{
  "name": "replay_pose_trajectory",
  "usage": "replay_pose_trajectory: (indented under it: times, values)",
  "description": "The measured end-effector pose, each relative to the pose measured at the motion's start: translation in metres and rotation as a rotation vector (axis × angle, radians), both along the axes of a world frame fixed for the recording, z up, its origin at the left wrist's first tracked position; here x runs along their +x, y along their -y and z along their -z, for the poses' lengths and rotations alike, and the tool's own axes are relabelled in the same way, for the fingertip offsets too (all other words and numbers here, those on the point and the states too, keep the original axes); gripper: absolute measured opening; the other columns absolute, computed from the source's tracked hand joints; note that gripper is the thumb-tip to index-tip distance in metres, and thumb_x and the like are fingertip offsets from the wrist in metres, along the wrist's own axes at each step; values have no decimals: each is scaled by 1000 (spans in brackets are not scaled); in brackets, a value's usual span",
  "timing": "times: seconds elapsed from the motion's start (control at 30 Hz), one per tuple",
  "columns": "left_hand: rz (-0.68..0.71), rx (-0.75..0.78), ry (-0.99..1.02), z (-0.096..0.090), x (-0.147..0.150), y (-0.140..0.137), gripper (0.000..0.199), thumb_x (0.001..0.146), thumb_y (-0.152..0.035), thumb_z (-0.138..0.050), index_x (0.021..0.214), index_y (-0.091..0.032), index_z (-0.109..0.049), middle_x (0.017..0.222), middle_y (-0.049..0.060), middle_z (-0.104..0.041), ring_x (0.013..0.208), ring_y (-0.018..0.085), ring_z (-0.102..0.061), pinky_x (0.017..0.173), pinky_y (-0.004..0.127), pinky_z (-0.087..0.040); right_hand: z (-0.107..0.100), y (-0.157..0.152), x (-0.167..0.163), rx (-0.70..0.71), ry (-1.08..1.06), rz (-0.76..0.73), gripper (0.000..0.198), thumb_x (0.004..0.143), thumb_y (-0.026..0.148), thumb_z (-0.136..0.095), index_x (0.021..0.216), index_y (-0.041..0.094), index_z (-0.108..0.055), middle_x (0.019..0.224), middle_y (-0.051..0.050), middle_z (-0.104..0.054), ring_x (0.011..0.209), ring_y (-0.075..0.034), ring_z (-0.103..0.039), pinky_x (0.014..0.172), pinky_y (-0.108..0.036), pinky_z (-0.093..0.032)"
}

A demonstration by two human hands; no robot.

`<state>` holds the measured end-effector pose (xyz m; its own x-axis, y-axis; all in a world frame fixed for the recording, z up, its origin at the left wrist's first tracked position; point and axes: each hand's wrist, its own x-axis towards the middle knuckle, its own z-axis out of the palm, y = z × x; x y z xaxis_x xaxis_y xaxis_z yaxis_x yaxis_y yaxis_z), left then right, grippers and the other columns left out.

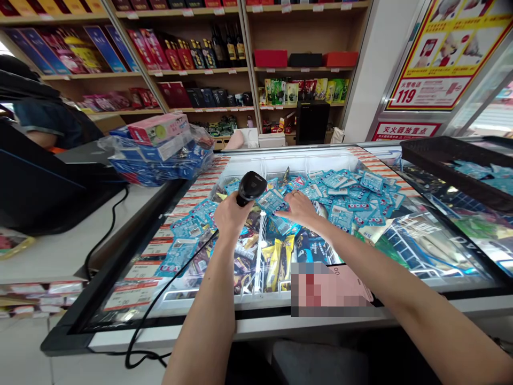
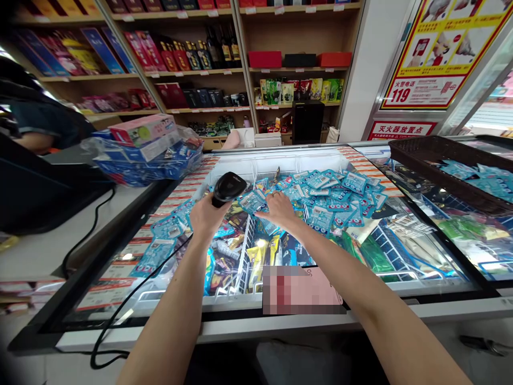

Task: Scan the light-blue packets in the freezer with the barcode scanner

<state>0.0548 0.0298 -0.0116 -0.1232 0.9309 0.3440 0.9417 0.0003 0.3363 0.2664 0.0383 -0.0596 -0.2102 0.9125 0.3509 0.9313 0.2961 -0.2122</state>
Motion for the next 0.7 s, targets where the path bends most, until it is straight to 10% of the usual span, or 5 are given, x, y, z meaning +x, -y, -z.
replay_pose_trajectory:
  times: [0.37, 0.7]
  values:
    - [88, 3, 46, -3, 15, 7, 45, 76, -60, -53, 101, -25, -67, 89, 6, -72, 86, 27, -66, 64, 29, -43, -5, 20, 82, -162, -886, 82, 32, 76, 35, -65, 102, 22, -52, 66, 2, -63, 57, -20, -66, 53, -33, -52]
    - [286, -29, -57, 1, 35, 14, 42, 78, -53, -55, 108, -26, -66, 95, 6, -72, 90, 25, -66, 66, 27, -42, 17, 22, 110, -10, -822, 178, 31, 78, 43, -61, 100, 24, -51, 62, 3, -63, 57, -22, -64, 60, -35, -49]
